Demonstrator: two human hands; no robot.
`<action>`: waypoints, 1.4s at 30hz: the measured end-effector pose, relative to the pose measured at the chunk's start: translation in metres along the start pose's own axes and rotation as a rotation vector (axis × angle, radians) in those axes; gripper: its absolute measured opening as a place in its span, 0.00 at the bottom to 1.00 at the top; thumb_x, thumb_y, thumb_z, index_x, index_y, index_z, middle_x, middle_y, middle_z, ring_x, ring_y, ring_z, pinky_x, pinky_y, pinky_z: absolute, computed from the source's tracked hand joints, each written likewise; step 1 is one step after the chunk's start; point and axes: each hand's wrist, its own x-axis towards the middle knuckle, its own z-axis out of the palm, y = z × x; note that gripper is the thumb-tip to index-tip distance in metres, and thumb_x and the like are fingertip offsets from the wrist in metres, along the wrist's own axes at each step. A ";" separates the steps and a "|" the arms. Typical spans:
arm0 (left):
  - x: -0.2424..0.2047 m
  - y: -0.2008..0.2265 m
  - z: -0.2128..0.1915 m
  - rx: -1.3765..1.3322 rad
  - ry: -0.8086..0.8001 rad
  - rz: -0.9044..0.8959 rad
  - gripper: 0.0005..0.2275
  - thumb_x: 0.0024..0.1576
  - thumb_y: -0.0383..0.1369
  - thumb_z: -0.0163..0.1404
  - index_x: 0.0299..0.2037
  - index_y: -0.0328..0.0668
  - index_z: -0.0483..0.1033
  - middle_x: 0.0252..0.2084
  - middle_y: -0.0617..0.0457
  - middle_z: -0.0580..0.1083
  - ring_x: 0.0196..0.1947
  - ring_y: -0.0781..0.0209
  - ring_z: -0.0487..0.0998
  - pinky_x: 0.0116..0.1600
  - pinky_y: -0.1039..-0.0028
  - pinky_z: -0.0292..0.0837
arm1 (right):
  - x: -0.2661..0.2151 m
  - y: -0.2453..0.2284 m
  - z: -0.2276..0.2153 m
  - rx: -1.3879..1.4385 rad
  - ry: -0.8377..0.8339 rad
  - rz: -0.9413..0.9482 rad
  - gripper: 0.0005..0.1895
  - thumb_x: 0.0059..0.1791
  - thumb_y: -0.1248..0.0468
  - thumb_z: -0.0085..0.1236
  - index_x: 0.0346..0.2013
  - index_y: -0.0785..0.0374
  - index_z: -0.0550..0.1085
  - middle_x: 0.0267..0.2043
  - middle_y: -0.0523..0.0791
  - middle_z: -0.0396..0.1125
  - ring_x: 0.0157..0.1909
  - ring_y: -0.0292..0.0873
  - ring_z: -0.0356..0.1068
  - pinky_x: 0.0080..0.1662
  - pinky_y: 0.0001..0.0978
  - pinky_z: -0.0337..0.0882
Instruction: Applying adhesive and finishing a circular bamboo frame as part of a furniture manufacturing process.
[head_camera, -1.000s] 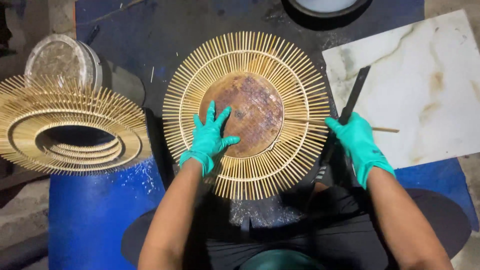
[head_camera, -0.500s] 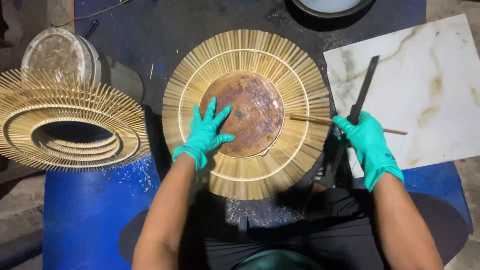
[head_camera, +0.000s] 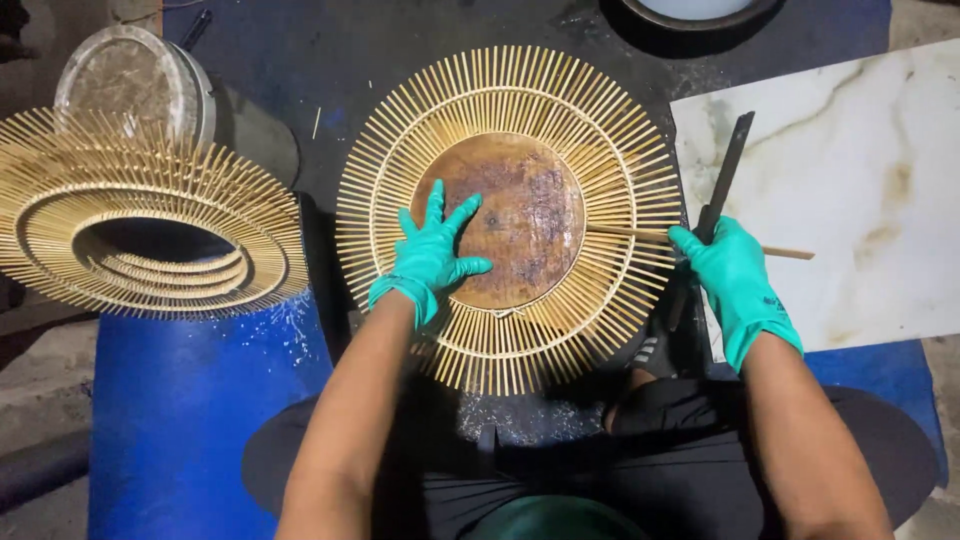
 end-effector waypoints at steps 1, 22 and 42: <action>0.000 -0.001 0.000 -0.002 0.014 0.012 0.45 0.41 0.46 0.69 0.71 0.81 0.56 0.80 0.57 0.33 0.75 0.23 0.27 0.70 0.30 0.43 | 0.000 0.000 0.000 -0.014 -0.010 0.008 0.23 0.50 0.50 0.67 0.41 0.70 0.77 0.34 0.54 0.75 0.34 0.50 0.74 0.40 0.45 0.72; -0.021 0.015 0.037 -0.111 0.092 -0.179 0.48 0.45 0.57 0.63 0.75 0.79 0.45 0.80 0.50 0.28 0.72 0.12 0.30 0.65 0.25 0.50 | -0.217 -0.039 0.005 0.803 -0.450 0.439 0.23 0.49 0.48 0.50 0.55 0.52 0.75 0.26 0.46 0.70 0.16 0.42 0.56 0.20 0.35 0.55; -0.004 -0.002 0.013 -0.015 0.043 -0.057 0.45 0.47 0.52 0.65 0.74 0.80 0.48 0.81 0.56 0.30 0.75 0.19 0.29 0.69 0.26 0.42 | -0.200 -0.032 0.003 0.822 -0.350 0.427 0.29 0.49 0.46 0.49 0.58 0.61 0.73 0.27 0.47 0.70 0.19 0.41 0.58 0.24 0.34 0.58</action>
